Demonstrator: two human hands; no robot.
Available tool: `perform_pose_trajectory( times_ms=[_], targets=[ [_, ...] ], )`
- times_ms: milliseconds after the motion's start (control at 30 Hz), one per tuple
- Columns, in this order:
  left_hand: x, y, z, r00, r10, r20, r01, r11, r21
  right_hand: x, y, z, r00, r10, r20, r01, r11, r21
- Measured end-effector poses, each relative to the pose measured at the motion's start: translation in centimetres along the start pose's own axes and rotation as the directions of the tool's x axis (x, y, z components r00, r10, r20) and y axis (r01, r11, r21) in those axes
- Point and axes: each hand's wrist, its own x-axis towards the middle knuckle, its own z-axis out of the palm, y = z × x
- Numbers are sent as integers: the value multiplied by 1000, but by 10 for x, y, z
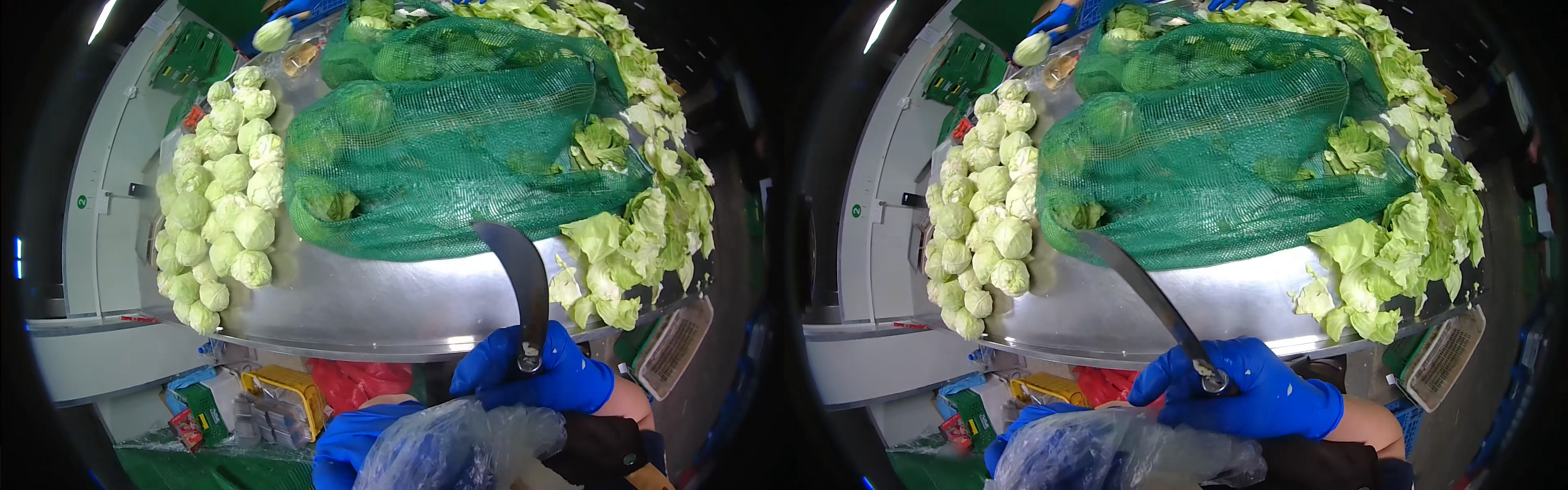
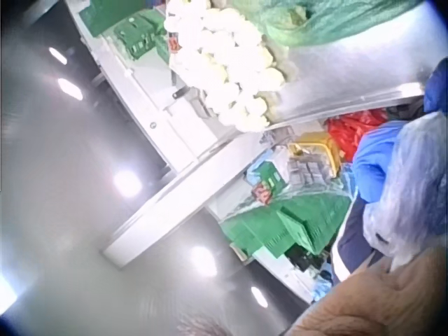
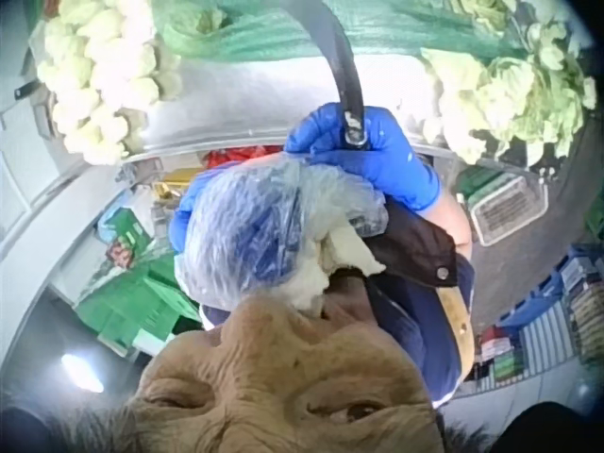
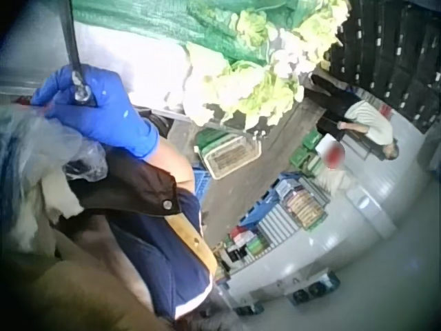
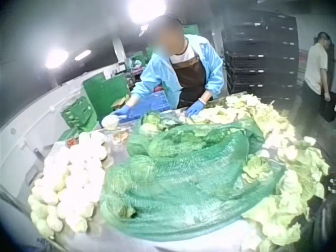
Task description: The person trims cabbages using a knife, removing outer leaves and placing the trimmed heads in a pile on a metal table.
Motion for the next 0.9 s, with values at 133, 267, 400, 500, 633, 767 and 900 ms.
perform_pose_trajectory(
  times_ms=[133, 267, 400, 500, 633, 767, 900],
  targets=[
    [-3, 5, -5, 1000, 12, -29, -10, 999, 40, -8, 6, -8, 990, -53, -130, 71, 988, 140],
    [12, 13, -7, 999, 48, -21, -39, 950, 309, -24, 10, -21, 945, -225, -237, 269, 948, 172],
    [18, -9, -11, 879, -225, -419, 64, 929, -363, -10, 5, -23, 917, -81, -391, 88, 996, 0],
    [-7, -78, -64, 891, -193, -410, 219, 975, 18, 26, 45, -27, 924, -264, -277, 218, 958, -186],
    [0, -124, -109, 911, -187, -367, 298, 914, 274, 86, 180, -17, 994, -72, -83, 69, 997, -38],
    [-33, -203, -156, 860, 29, -509, 283, 804, 524, 101, 215, -19, 922, 385, 44, -381, 921, -79],
    [-42, -245, -183, 769, 181, -614, 341, 696, 632, 99, 203, -40, 918, 391, -64, -395, 916, -65]
  ],
)
